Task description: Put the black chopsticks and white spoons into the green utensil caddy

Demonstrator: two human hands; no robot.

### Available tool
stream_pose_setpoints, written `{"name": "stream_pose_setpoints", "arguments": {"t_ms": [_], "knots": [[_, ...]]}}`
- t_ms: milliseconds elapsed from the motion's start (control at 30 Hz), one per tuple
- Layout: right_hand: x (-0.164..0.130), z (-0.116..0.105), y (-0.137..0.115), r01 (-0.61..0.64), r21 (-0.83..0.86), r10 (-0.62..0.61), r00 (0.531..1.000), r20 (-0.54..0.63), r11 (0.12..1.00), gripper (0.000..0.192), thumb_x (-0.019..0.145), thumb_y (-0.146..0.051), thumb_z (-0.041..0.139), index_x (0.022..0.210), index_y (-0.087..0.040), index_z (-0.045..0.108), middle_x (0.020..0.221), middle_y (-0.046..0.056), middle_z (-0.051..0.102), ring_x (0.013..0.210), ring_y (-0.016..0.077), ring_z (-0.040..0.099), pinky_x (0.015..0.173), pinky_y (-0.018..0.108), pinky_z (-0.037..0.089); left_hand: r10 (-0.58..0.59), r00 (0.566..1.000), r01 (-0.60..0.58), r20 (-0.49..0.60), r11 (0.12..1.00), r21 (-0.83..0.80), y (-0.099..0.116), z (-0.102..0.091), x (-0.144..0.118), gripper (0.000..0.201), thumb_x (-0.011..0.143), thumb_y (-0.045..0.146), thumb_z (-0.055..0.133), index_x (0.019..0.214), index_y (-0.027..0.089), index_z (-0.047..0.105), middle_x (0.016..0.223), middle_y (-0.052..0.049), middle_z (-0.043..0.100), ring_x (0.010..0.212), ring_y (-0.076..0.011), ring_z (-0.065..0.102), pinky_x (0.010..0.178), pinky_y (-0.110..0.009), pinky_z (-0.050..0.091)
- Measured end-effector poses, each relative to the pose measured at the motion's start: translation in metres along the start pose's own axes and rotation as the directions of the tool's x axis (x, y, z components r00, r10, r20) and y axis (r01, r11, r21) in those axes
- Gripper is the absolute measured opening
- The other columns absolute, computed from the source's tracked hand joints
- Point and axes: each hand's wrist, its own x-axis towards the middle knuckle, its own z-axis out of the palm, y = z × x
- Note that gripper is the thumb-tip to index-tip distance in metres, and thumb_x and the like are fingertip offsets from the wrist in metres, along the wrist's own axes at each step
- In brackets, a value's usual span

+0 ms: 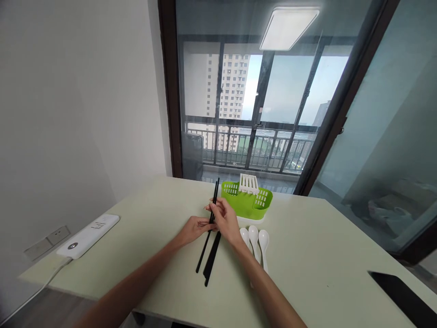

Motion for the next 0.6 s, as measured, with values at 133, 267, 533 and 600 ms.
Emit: {"name": "stream_pose_setpoints", "arguments": {"t_ms": [133, 267, 533, 600], "knots": [[0.022, -0.011, -0.024, 0.048, -0.128, -0.049, 0.999, -0.007, 0.991, 0.033, 0.093, -0.054, 0.061, 0.106, -0.023, 0.063, 0.097, 0.006, 0.076, 0.098, 0.0221, 0.072, 0.099, 0.040, 0.052, -0.002, 0.998, 0.011, -0.064, 0.991, 0.136, -0.006, -0.008, 0.001, 0.035, 0.085, 0.048, 0.068, 0.091, 0.017, 0.082, 0.091, -0.002, 0.081, 0.093, -0.0258, 0.073, 0.085, -0.031, 0.052], [0.038, -0.013, -0.040, 0.075, -0.210, -0.070, 0.997, 0.030, 0.975, 0.034, 0.093, -0.057, 0.058, 0.095, -0.024, 0.064, 0.098, 0.008, 0.077, 0.097, 0.0238, 0.072, 0.096, 0.040, 0.055, 0.029, 0.987, 0.011, -0.161, 0.970, 0.242, -0.010, -0.013, 0.004, 0.036, 0.085, 0.051, 0.068, 0.099, 0.021, 0.082, 0.101, -0.002, 0.081, 0.097, -0.0263, 0.071, 0.087, -0.031, 0.052], [0.053, -0.002, -0.035, 0.092, -0.241, -0.070, 0.993, 0.100, 0.966, 0.035, 0.093, -0.058, 0.057, 0.096, -0.023, 0.064, 0.093, 0.006, 0.077, 0.084, 0.0216, 0.076, 0.081, 0.036, 0.062, 0.008, 0.978, 0.058, -0.209, 0.950, 0.307, -0.017, -0.017, 0.007, 0.042, 0.089, 0.054, 0.061, 0.102, 0.019, 0.082, 0.089, -0.001, 0.080, 0.083, -0.0213, 0.069, 0.078, -0.027, 0.050], [0.056, 0.000, -0.032, 0.091, -0.243, -0.066, 0.992, 0.109, 0.966, 0.036, 0.093, -0.058, 0.058, 0.099, -0.023, 0.064, 0.093, 0.006, 0.078, 0.083, 0.0214, 0.077, 0.079, 0.036, 0.063, -0.006, 0.980, 0.058, -0.201, 0.965, 0.257, -0.021, -0.018, 0.007, 0.041, 0.089, 0.052, 0.061, 0.102, 0.018, 0.081, 0.090, -0.002, 0.080, 0.085, -0.0211, 0.070, 0.080, -0.027, 0.052]]}}
